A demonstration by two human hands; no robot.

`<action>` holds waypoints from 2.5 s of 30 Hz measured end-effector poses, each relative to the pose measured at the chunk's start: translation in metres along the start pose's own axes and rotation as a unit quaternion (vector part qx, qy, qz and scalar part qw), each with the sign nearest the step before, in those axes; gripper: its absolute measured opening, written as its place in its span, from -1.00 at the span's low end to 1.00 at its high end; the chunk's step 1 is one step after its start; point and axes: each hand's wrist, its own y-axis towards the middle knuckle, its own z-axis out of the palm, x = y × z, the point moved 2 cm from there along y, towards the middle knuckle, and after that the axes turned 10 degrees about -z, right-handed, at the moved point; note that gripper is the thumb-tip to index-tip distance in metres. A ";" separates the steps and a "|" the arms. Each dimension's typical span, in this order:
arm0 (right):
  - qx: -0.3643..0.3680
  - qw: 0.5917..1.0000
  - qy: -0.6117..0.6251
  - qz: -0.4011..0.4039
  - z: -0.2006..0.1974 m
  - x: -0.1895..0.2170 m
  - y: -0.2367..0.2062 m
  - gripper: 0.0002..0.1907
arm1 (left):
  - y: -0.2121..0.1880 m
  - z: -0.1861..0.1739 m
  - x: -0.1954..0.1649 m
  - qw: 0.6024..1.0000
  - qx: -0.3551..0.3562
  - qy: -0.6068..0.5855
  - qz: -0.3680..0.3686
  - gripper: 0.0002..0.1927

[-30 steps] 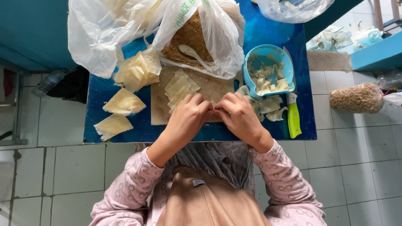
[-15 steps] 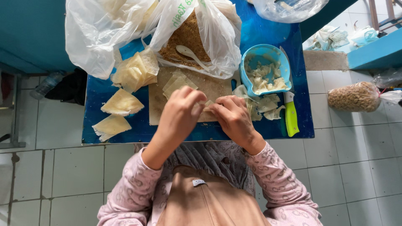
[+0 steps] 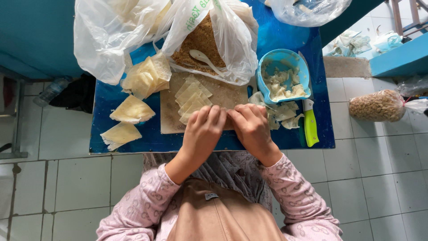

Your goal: The person sits at a low table folding thin square wrappers. They place filling from a blue bowl onto a wrapper, fold the wrapper over the filling, press the edges closed, and set the folded piece aside, repeating with more wrappers.

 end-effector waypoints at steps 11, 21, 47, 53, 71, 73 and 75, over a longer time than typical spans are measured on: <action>0.016 0.999 -0.044 0.012 0.002 0.010 0.010 -0.77 | 0.003 -0.003 0.005 0.997 0.031 -0.028 -0.069 -0.39; 0.039 0.999 -0.018 -0.022 -0.005 -0.005 0.038 -0.84 | 0.004 -0.023 0.071 0.969 -0.018 -0.106 -0.223 -0.53; 0.210 0.959 0.025 -0.187 -0.005 0.028 0.075 -0.89 | 0.006 -0.024 0.094 0.949 -0.061 -0.211 -0.225 -0.82; 0.238 0.958 -0.026 -0.159 -0.019 0.022 0.052 -0.93 | 0.005 -0.025 0.091 0.957 -0.068 -0.183 -0.212 -0.82; 0.094 0.995 -0.005 0.046 0.057 -0.053 0.105 -0.78 | -0.005 -0.029 0.011 0.969 -0.030 -0.176 -0.173 -0.76; 0.099 0.993 -0.024 0.064 0.066 -0.058 0.104 -0.83 | -0.006 -0.024 0.007 0.970 -0.015 -0.169 -0.176 -0.79; 0.098 0.990 -0.007 0.100 0.070 -0.065 0.104 -0.89 | -0.004 -0.019 0.006 0.969 -0.007 -0.175 -0.173 -0.82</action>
